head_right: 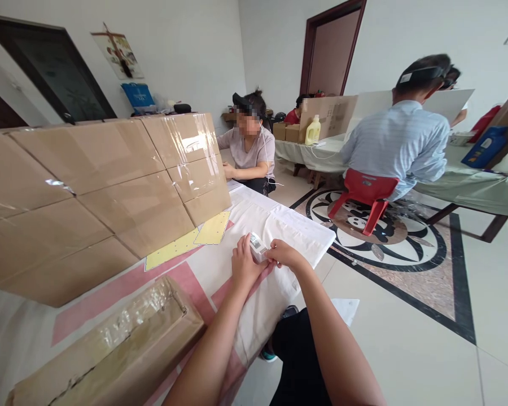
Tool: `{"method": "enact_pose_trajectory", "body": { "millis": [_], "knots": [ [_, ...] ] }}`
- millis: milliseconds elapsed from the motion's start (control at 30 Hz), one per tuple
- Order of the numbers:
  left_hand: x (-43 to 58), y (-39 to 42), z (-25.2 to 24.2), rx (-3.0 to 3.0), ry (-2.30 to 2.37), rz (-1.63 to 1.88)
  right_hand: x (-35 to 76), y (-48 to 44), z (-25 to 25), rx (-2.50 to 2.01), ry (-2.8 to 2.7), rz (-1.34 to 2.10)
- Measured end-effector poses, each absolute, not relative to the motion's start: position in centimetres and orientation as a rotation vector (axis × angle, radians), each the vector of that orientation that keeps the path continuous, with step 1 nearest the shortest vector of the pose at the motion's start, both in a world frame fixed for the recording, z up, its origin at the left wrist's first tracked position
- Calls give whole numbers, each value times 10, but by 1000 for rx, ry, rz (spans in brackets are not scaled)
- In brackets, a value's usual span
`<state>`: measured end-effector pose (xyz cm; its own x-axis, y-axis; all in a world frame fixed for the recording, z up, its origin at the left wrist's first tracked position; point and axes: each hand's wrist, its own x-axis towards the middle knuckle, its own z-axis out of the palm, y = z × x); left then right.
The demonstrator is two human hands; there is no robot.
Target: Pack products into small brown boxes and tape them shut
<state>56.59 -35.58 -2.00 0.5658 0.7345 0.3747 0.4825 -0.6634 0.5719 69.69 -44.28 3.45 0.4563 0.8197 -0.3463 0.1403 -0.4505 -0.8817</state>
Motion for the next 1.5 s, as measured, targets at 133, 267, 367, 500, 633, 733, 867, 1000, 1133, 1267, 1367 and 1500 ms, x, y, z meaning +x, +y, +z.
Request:
{"method": "enact_pose_trajectory", "body": {
  "millis": [133,267,367,500,633,733,867,1000,1133,1267,1367,1500],
  "knots": [
    [564,-356,-18,2420,974,828,695,-444,35,-1825,-816,1014],
    [560,-355,-19,2420,890,882,695,-446,33,-1762,-816,1036],
    [558,-353,-21,2424,803,908,696,-447,31,-1733,-818,1045],
    [556,-352,-22,2431,762,965,698,-448,29,-1725,-822,1061],
    [555,-355,-20,2445,707,1051,700,-447,27,-1704,-833,1069],
    [555,-358,-19,2439,669,1057,702,-447,25,-1679,-831,1094],
    [556,-358,-18,2419,624,1068,703,-445,23,-1659,-813,1098],
    [557,-358,-18,2446,661,1005,703,-445,25,-1697,-834,1094],
    [561,-357,-16,2510,655,980,703,-445,29,-1767,-873,1076],
    [563,-357,-14,2521,660,980,704,-443,32,-1825,-907,1059],
    [561,-358,-14,2512,671,986,705,-440,33,-1863,-917,1057],
    [557,-358,-18,2471,674,1039,704,-438,33,-1924,-913,1052]
  ]
}}
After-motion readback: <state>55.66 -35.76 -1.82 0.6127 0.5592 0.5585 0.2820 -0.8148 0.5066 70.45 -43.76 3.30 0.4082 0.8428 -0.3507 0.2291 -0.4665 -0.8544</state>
